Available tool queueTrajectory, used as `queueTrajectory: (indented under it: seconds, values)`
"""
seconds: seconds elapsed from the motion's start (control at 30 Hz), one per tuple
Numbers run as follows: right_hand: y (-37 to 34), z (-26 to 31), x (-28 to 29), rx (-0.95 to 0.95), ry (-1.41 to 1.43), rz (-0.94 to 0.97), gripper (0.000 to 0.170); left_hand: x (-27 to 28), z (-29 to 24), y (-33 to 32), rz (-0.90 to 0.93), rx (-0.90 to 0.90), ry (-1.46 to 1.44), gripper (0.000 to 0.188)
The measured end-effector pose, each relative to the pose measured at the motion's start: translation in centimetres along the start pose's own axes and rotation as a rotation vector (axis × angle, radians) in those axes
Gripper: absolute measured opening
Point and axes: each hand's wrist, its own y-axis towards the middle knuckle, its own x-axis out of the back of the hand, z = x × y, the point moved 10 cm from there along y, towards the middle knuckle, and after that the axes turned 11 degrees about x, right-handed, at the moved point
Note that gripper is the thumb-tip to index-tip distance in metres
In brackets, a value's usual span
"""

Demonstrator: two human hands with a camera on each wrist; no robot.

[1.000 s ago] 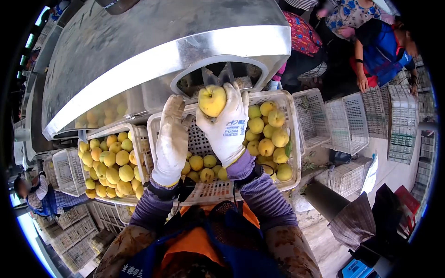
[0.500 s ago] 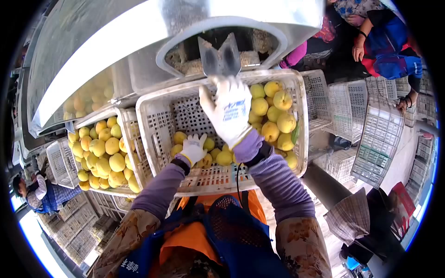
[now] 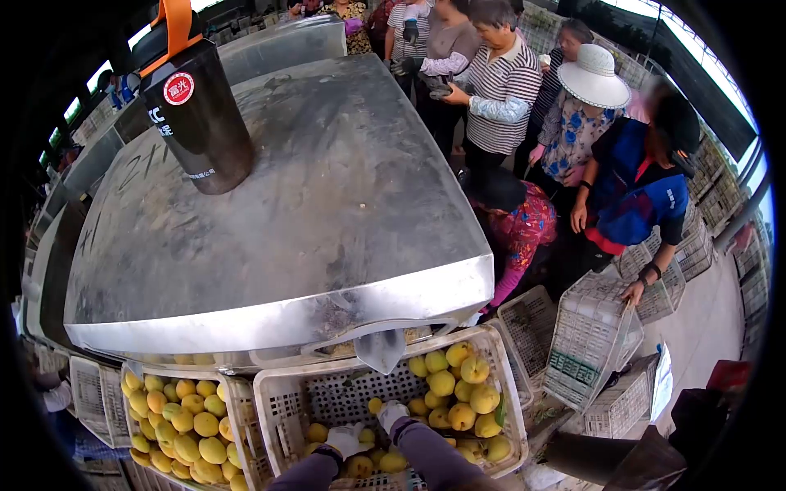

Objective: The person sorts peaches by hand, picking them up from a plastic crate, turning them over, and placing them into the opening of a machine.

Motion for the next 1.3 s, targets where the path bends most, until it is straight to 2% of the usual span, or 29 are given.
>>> queueTrajectory:
  seconds: [0.03, 0.07, 0.1, 0.13, 0.17, 0.2, 0.23, 0.27, 0.3, 0.4, 0.47, 0.5, 0.53, 0.6, 0.67, 0.77, 0.9, 0.93, 1.0, 1.03, 1.07, 1.1, 1.17, 1.2, 1.23, 1.27, 1.3]
  values:
    - [-1.6, -1.0, 4.4, -0.022, 0.016, -0.22, 0.042, 2.1, 0.8, -0.6, -0.124, 0.119, -0.172, 0.089]
    - [-4.5, -2.5, 9.3, -0.073, 0.124, -0.393, 0.044, 4.4, 2.2, -1.6, -0.249, 0.235, -0.336, 0.087]
    - [-7.9, -3.9, 13.4, -0.101, 0.364, -0.471, 0.063, 7.2, 3.2, -2.8, -0.343, 0.269, -0.661, 0.08]
    - [-8.7, -4.8, 14.5, -0.058, 0.565, -0.619, 0.078, 9.2, 4.2, -4.2, -0.439, 0.297, -0.996, 0.074]
    - [-12.6, -3.8, 18.1, 0.06, 0.756, -0.661, 0.077, 8.7, 4.7, -2.1, -0.343, 0.128, -1.364, 0.07]
    - [-15.7, -2.3, 20.8, 0.254, 0.808, -0.822, 0.078, 10.1, 3.9, -3.0, -0.219, -0.045, -1.721, 0.067]
    - [-18.9, -1.1, 22.2, 0.352, 0.86, -0.901, 0.074, 10.3, 2.4, -4.7, -0.084, -0.208, -1.961, 0.069]
    - [-22.2, 0.4, 23.8, 0.409, 0.927, -0.941, 0.077, 14.9, -0.3, -10.1, 0.065, -0.347, -2.2, 0.07]
    - [-24.6, 1.6, 25.0, 0.515, 0.962, -1.065, 0.085, 16.9, -1.7, -14.0, 0.081, -0.382, -2.19, 0.076]
    - [-31.6, 2.7, 27.8, 0.399, 0.978, -1.408, 0.089, 20.6, -3.3, -20.0, 0.066, -0.488, -2.113, 0.082]
    - [-35.8, 3.2, 30.0, 0.297, 0.823, -1.534, 0.086, 23.9, -4.8, -22.9, -0.04, -0.592, -2.09, 0.079]
    - [-36.8, 3.2, 30.4, 0.255, 0.836, -1.562, 0.082, 25.4, -5.5, -24.7, -0.127, -0.62, -2.034, 0.078]
    - [-38.2, 3.2, 31.3, 0.271, 0.781, -1.6, 0.081, 27.2, -6.2, -26.4, -0.215, -0.654, -1.974, 0.076]
    - [-40.4, 2.9, 33.0, 0.302, 0.679, -1.676, 0.079, 29.2, -6.6, -28.2, -0.308, -0.661, -1.818, 0.077]
    - [-41.0, 1.0, 34.1, 0.165, 0.502, -1.852, 0.073, 29.8, -6.5, -28.4, -0.317, -0.61, -1.643, 0.08]
    - [-33.6, -4.0, 31.8, 0.02, 0.823, -1.656, 0.07, 25.5, -5.7, -23.7, -0.075, -0.535, -1.839, 0.079]
    - [-33.1, -0.4, 31.6, 0.493, 0.991, -1.449, 0.069, 24.2, -4.2, -22.3, -0.089, -0.489, -1.977, 0.082]
    - [-33.0, 1.2, 31.8, 0.534, 0.915, -1.376, 0.071, 24.2, -4.3, -22.2, -0.051, -0.514, -2.039, 0.083]
    - [-33.9, 2.2, 32.1, 0.484, 0.861, -1.357, 0.073, 24.0, -4.6, -22.0, 0.023, -0.578, -2.163, 0.085]
    - [-34.1, 2.5, 32.1, 0.404, 0.835, -1.343, 0.074, 24.0, -4.6, -22.4, 0.05, -0.606, -2.093, 0.086]
    - [-34.3, 2.8, 32.2, 0.323, 0.809, -1.332, 0.075, 24.2, -4.5, -22.8, -0.009, -0.602, -2.065, 0.087]
    - [-34.5, 2.8, 32.5, 0.244, 0.781, -1.322, 0.076, 24.7, -4.8, -23.6, -0.068, -0.6, -2.035, 0.087]
    - [-36.1, 1.9, 33.2, 0.327, 0.987, -1.516, 0.079, 26.6, -5.4, -25.6, -0.227, -0.597, -1.999, 0.085]
    - [-36.7, 1.2, 33.4, 0.369, 1.091, -1.609, 0.08, 26.9, -5.5, -25.7, -0.201, -0.623, -1.948, 0.083]
    - [-38.1, 1.0, 34.7, 0.314, 0.766, -1.667, 0.084, 27.2, -5.4, -25.7, -0.177, -0.651, -1.899, 0.081]
    - [-36.9, -0.4, 34.6, 0.261, 0.823, -1.691, 0.083, 27.4, -5.3, -25.7, -0.156, -0.675, -1.852, 0.079]
    - [-34.0, -2.0, 33.8, 0.127, 0.642, -1.664, 0.083, 26.9, -4.9, -24.8, -0.148, -0.646, -1.841, 0.077]
